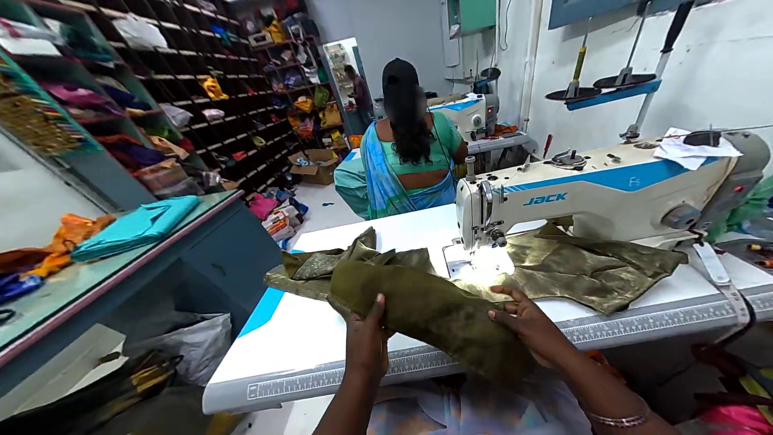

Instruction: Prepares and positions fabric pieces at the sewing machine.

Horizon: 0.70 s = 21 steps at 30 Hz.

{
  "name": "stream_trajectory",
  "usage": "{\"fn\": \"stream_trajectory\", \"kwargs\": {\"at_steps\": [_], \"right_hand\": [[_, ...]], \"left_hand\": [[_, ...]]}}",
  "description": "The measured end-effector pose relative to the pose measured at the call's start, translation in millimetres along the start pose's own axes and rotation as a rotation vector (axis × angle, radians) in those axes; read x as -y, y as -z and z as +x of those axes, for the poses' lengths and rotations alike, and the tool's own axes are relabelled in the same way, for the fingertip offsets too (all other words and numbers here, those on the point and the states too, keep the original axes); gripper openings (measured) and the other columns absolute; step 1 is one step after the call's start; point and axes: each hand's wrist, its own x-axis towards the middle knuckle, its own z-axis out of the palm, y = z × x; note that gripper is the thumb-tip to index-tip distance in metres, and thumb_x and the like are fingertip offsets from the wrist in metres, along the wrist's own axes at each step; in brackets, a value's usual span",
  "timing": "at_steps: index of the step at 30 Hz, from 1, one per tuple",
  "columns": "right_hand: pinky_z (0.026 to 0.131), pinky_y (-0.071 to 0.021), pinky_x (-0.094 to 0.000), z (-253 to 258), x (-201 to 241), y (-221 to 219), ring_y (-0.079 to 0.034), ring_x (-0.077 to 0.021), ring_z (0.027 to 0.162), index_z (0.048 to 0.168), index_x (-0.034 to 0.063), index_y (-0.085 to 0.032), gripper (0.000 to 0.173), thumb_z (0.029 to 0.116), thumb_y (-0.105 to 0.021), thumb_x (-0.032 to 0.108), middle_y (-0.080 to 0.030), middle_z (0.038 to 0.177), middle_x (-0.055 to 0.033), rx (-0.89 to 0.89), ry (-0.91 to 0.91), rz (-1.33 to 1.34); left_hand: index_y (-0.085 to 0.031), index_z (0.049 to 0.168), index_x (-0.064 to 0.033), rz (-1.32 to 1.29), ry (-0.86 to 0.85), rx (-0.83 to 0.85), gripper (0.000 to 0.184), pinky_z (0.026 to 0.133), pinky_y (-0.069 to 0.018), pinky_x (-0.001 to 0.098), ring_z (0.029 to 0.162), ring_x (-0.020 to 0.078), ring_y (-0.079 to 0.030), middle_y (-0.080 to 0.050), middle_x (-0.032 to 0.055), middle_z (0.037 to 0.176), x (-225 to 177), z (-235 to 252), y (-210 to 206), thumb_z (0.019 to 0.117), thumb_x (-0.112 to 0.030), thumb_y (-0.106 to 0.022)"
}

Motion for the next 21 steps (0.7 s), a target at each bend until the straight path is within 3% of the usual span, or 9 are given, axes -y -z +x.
{"fn": "stream_trajectory", "kwargs": {"at_steps": [2,5,6,10,15,21], "right_hand": [[0.071,-0.0549,-0.0327,14,10,17,-0.066,-0.0141,0.076,0.136,0.0058,-0.05,0.044,0.0965,-0.068,0.005,-0.069,0.089,-0.0074,-0.045,0.017,-0.162],[0.081,-0.0543,-0.0382,43,18,43,-0.066,-0.0177,0.087,0.11,0.0014,-0.068,0.015,0.0953,-0.07,0.005,-0.07,0.097,-0.0099,0.03,0.027,-0.441],[0.084,-0.0534,-0.0393,52,18,48,-0.066,-0.0179,0.09,0.106,0.0022,-0.071,0.011,0.0961,-0.07,0.006,-0.071,0.099,-0.0097,0.058,0.024,-0.515],[0.091,-0.0522,-0.0436,80,21,54,-0.067,-0.0203,0.097,0.108,0.0042,-0.076,0.015,0.0998,-0.064,0.007,-0.073,0.105,-0.0105,0.147,0.03,-0.735],[0.098,-0.0491,-0.0456,93,9,56,-0.065,-0.0255,0.107,0.116,0.005,-0.076,0.022,0.102,-0.059,0.008,-0.071,0.113,-0.0142,0.212,0.073,-0.84],[0.089,-0.0508,-0.0454,92,-2,54,-0.063,-0.0255,0.099,0.122,0.0126,-0.076,0.028,0.1021,-0.057,0.008,-0.068,0.104,-0.0128,0.219,0.18,-0.956]], "left_hand": [[-0.051,0.123,0.002,0.149,0.018,-0.003,0.02,0.065,-0.0625,0.0304,0.074,0.0142,-0.072,-0.07,0.0091,0.093,15,0,2,0.1033,0.001,-0.053],[-0.049,0.127,0.0095,0.324,0.056,0.063,0.029,0.073,-0.0638,0.0319,0.083,0.0158,-0.073,-0.068,0.015,0.102,45,3,8,0.1003,0.004,-0.057],[-0.049,0.128,0.0108,0.373,0.065,0.093,0.031,0.077,-0.0636,0.033,0.087,0.0169,-0.073,-0.068,0.017,0.106,55,4,11,0.0999,0.002,-0.059],[-0.059,0.12,0.0106,0.643,-0.071,0.165,0.031,0.084,-0.06,0.0307,0.089,0.013,-0.072,-0.072,0.0145,0.1,75,4,10,0.0968,-0.008,-0.065],[-0.065,0.11,0.0074,0.808,-0.161,0.17,0.024,0.081,-0.0592,0.0272,0.084,0.0102,-0.072,-0.073,0.0114,0.092,73,4,3,0.0958,-0.013,-0.065],[-0.067,0.106,0.0055,0.9,-0.134,0.177,0.024,0.076,-0.0599,0.0265,0.08,0.0088,-0.072,-0.073,0.0095,0.089,68,7,0,0.0921,-0.014,-0.066]]}}
